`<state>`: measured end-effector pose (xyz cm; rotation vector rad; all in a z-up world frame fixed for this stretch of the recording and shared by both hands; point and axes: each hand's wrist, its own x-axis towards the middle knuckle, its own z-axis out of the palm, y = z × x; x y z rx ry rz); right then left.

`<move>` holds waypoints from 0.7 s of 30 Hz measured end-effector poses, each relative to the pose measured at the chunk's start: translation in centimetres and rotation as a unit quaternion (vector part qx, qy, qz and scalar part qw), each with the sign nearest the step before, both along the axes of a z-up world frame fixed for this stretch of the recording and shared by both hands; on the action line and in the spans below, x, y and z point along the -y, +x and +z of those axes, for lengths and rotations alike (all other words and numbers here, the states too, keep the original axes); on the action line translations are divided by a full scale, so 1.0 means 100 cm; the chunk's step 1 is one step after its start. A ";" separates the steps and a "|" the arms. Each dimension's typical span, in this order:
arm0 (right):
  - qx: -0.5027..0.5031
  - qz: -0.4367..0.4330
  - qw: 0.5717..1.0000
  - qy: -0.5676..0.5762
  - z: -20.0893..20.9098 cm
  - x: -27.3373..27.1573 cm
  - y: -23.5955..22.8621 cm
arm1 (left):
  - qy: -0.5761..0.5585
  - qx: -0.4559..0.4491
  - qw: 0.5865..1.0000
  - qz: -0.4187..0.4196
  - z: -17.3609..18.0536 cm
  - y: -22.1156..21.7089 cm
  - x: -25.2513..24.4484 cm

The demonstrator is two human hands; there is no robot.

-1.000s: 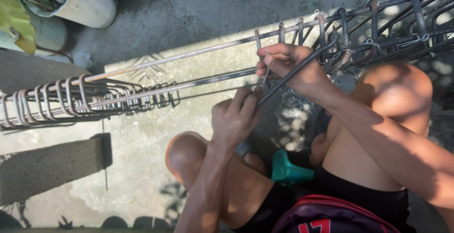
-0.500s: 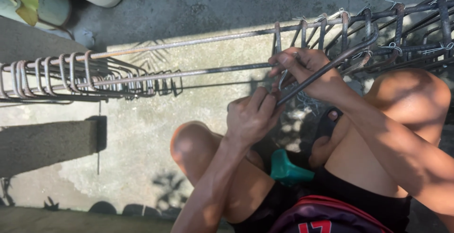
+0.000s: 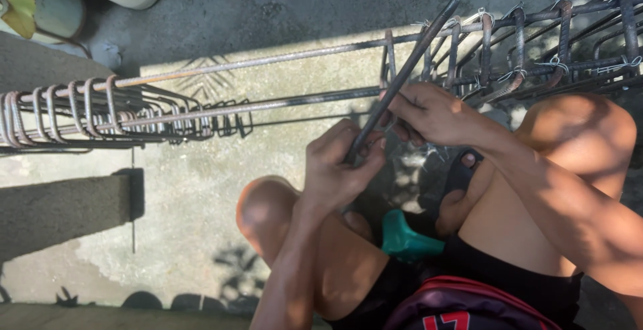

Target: Tying rebar stirrups to longitudinal bars using a hook tool and wire ties

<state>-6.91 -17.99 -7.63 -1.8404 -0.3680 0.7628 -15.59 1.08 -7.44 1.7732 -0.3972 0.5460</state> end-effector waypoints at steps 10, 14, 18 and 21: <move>-0.020 0.043 0.999 -0.013 -0.023 0.007 -0.003 | -0.074 -0.096 0.992 -0.041 -0.007 -0.001 -0.008; -0.013 0.095 0.994 -0.042 -0.016 0.010 -0.006 | -0.075 -0.127 0.987 -0.058 -0.004 0.001 -0.007; -0.017 0.129 0.991 -0.033 -0.021 0.011 -0.011 | -0.091 -0.155 0.981 -0.079 -0.007 0.000 -0.005; -0.013 0.143 0.989 -0.027 -0.034 0.012 -0.016 | -0.093 -0.165 0.977 -0.094 -0.016 -0.002 -0.002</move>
